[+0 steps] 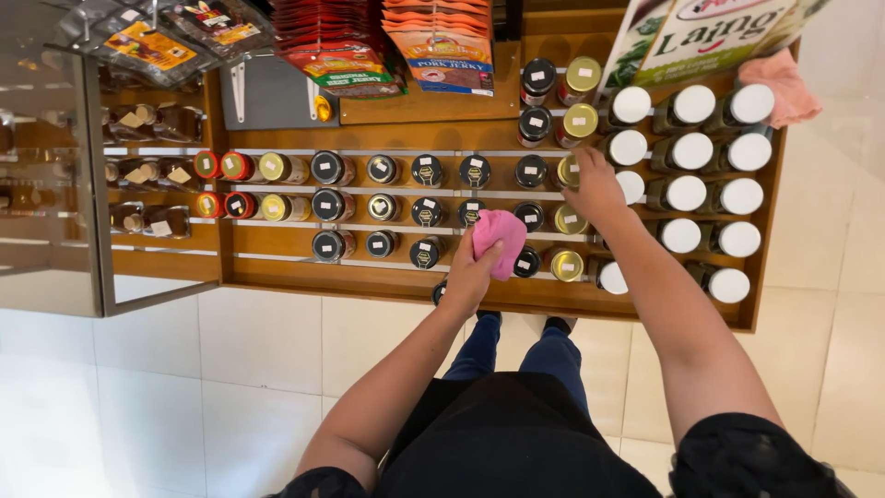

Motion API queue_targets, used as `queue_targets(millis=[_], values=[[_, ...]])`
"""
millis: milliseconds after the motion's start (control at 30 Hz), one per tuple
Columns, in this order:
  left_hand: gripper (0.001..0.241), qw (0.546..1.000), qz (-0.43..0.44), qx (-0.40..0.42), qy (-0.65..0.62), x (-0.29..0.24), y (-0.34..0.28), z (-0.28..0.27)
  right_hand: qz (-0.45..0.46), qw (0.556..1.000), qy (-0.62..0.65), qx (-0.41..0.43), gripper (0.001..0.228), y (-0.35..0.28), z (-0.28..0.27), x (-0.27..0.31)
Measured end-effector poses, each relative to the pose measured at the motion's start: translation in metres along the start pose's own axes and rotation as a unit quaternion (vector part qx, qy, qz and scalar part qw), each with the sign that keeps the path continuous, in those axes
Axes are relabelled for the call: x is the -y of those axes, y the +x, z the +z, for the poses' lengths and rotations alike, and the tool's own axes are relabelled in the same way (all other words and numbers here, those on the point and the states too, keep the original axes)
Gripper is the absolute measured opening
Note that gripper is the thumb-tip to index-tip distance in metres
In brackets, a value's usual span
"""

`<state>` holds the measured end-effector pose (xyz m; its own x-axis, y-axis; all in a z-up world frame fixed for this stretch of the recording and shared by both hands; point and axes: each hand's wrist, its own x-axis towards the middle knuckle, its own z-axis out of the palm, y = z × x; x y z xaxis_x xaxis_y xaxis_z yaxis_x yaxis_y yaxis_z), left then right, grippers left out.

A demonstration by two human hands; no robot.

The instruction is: Cleaning and dusting jars of food products on a display shelf in a grocery store.

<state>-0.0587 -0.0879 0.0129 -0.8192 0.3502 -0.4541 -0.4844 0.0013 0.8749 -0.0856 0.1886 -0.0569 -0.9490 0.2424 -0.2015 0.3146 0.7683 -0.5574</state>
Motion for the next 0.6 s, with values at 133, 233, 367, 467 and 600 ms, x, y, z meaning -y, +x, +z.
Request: queue_targets(millis=[133, 233, 367, 467, 600], values=[[0.05, 1.0, -0.018, -0.024, -0.003, 0.003, -0.012, -0.005, 0.019, 0.999, -0.029, 0.035, 0.086, 0.017, 0.025, -0.012], [0.048, 0.999, -0.026, -0.039, 0.016, 0.008, -0.02, -0.007, 0.026, 0.998, -0.044, 0.041, 0.085, 0.018, 0.029, -0.024], [0.048, 0.999, -0.019, -0.045, -0.019, 0.017, -0.024, 0.0, -0.017, 1.0, -0.024, 0.002, 0.079, 0.002, 0.002, -0.014], [0.046, 0.999, -0.01, -0.038, -0.02, 0.02, -0.025, 0.016, -0.032, 0.998, 0.026, -0.041, 0.075, -0.027, -0.033, 0.004], [0.05, 0.999, 0.001, -0.017, -0.039, 0.013, -0.02, 0.041, -0.077, 0.985, 0.112, -0.108, 0.069, -0.067, -0.094, 0.037]])
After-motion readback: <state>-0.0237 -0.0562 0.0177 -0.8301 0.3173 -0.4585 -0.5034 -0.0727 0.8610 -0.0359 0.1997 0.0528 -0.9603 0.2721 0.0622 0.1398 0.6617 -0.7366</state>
